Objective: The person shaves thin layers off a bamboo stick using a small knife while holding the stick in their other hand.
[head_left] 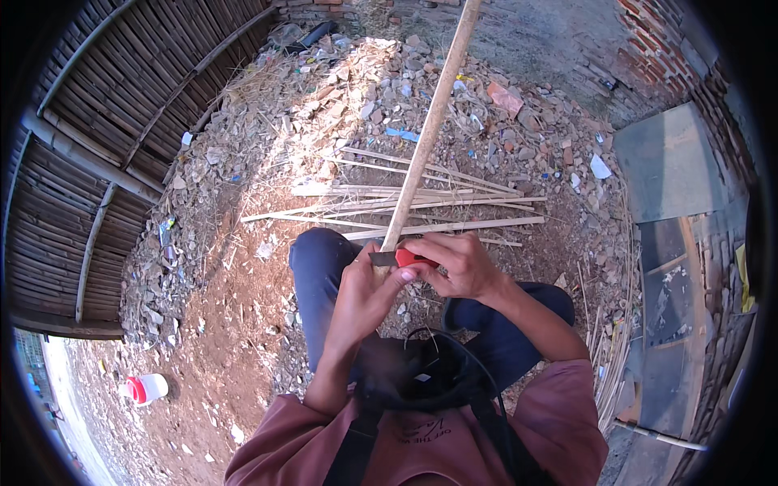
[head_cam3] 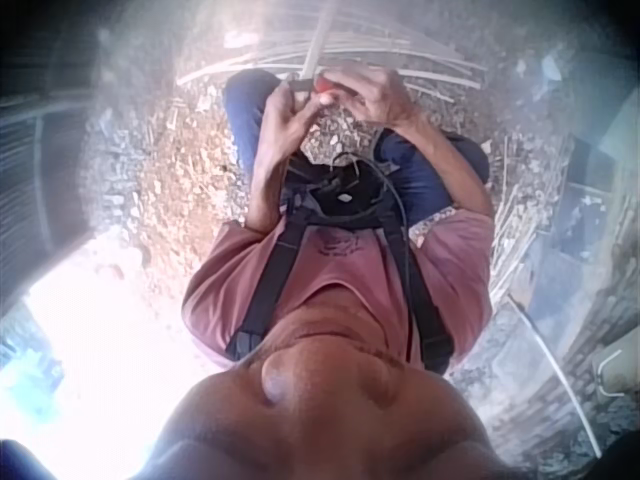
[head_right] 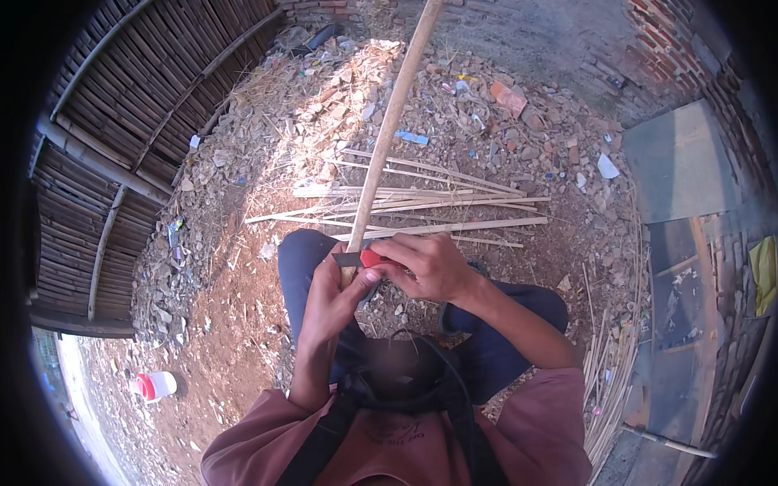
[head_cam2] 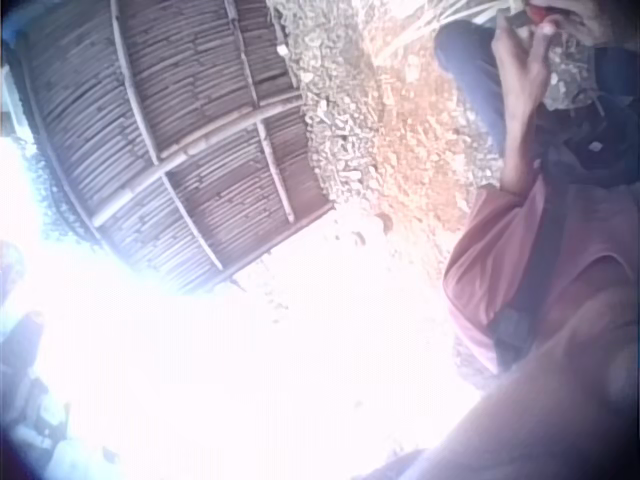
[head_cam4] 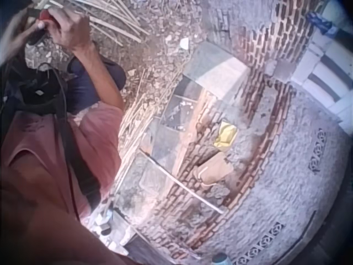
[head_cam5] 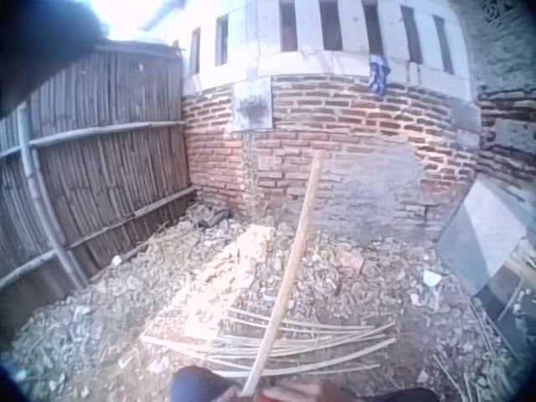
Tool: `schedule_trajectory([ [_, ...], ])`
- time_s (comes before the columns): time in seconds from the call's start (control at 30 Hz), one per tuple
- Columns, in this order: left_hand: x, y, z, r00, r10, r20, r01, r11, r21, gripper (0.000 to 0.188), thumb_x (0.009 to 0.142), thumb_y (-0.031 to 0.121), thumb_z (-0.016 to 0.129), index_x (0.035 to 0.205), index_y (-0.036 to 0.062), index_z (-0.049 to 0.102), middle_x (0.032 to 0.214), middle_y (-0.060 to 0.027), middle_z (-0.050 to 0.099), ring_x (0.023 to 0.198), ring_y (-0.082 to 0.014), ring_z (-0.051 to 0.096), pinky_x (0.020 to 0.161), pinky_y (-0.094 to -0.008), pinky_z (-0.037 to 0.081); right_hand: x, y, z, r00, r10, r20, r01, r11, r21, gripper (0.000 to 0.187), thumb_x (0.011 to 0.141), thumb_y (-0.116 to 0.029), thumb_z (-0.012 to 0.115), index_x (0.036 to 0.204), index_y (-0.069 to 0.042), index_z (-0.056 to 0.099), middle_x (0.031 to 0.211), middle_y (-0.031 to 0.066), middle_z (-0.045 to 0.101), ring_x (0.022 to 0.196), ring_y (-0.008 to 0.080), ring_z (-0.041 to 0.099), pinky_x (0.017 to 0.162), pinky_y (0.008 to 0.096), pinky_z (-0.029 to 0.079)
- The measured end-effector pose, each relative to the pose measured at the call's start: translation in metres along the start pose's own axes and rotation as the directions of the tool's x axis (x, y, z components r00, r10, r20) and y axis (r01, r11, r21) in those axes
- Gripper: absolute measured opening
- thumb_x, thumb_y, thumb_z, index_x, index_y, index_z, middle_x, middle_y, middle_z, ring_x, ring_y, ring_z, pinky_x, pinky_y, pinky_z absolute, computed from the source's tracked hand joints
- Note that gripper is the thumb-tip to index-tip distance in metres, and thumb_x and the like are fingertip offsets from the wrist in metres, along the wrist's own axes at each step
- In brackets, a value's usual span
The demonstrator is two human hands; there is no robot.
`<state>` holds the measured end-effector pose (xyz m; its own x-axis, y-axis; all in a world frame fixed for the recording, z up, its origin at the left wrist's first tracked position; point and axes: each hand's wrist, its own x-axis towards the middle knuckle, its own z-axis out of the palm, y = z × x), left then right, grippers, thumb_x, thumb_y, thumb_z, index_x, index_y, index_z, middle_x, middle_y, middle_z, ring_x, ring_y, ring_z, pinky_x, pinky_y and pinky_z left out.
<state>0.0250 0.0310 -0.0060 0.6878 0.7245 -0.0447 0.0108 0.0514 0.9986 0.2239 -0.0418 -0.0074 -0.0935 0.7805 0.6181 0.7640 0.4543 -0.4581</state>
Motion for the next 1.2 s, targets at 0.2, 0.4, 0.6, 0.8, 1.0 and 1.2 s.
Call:
schedule_trajectory([
  [0.2,0.002,-0.001,0.002,0.998,0.041,-0.054,-0.042,0.999,-0.012,0.032,0.099,0.018,0.081,0.116,-0.005,0.067,0.095,-0.0014,0.066,0.084,-0.0062,0.055,0.073,-0.0266,0.049,0.0,-0.006,0.0,0.998,0.057,-0.002,-0.057,0.996,-0.067,0.03,0.09,-0.021,0.079,0.117,-0.009,0.075,0.088,0.0071,0.075,0.068,0.0274,0.074,0.056,0.0393,0.058],
  [0.4,0.005,-0.008,-0.003,0.999,-0.024,-0.034,0.022,0.998,-0.054,0.029,0.1,0.018,0.08,0.114,-0.0039,0.068,0.089,0.0037,0.061,0.081,-0.0045,0.05,0.07,-0.0245,0.045,0.001,-0.008,0.005,0.997,0.069,-0.046,-0.074,0.99,-0.116,0.033,0.088,-0.02,0.08,0.12,-0.01,0.075,0.086,0.0058,0.074,0.066,0.0266,0.073,0.054,0.0389,0.057],
  [0.6,0.006,0.001,-0.004,0.998,-0.068,-0.01,0.068,0.998,0.016,0.025,0.101,0.019,0.079,0.111,-0.002,0.07,0.084,0.0067,0.057,0.077,-0.0031,0.044,0.065,-0.0231,0.039,-0.001,-0.007,0.007,0.996,0.071,-0.06,-0.08,0.985,-0.156,0.034,0.088,-0.02,0.08,0.12,-0.011,0.075,0.086,0.0057,0.074,0.064,0.0253,0.072,0.052,0.0386,0.056],
  [0.8,0.008,-0.004,-0.003,0.999,-0.024,-0.03,0.023,0.999,-0.048,0.022,0.101,0.019,0.08,0.107,0.0005,0.071,0.081,0.0092,0.054,0.074,-0.0017,0.042,0.063,-0.0223,0.037,0.002,-0.01,0.006,0.993,0.079,-0.082,-0.092,0.982,-0.166,0.033,0.09,-0.022,0.08,0.121,-0.01,0.075,0.087,0.0057,0.074,0.061,0.0235,0.071,0.051,0.0373,0.054],
  [1.0,0.008,0.012,-0.001,0.997,-0.063,-0.039,0.061,0.997,-0.046,0.022,0.1,0.022,0.081,0.098,0.0028,0.071,0.074,0.0117,0.047,0.069,-0.001,0.041,0.059,-0.0223,0.035,0.004,-0.011,0.003,0.995,0.078,-0.069,-0.09,0.974,-0.208,0.033,0.091,-0.023,0.079,0.122,-0.01,0.076,0.09,0.0062,0.076,0.062,0.0236,0.071,0.052,0.0368,0.055],
  [1.2,-0.005,0.001,-0.003,0.99,-0.138,0.018,0.139,0.99,-0.023,0.033,0.1,0.027,0.081,0.086,0.0043,0.063,0.071,0.0093,0.048,0.066,-0.002,0.04,0.058,-0.0234,0.034,0.023,0.019,-0.025,0.942,0.142,-0.304,-0.203,0.963,-0.177,0.029,0.097,-0.021,0.076,0.12,-0.003,0.076,0.1,0.0133,0.08,0.073,0.0269,0.077,0.061,0.0366,0.059],
])
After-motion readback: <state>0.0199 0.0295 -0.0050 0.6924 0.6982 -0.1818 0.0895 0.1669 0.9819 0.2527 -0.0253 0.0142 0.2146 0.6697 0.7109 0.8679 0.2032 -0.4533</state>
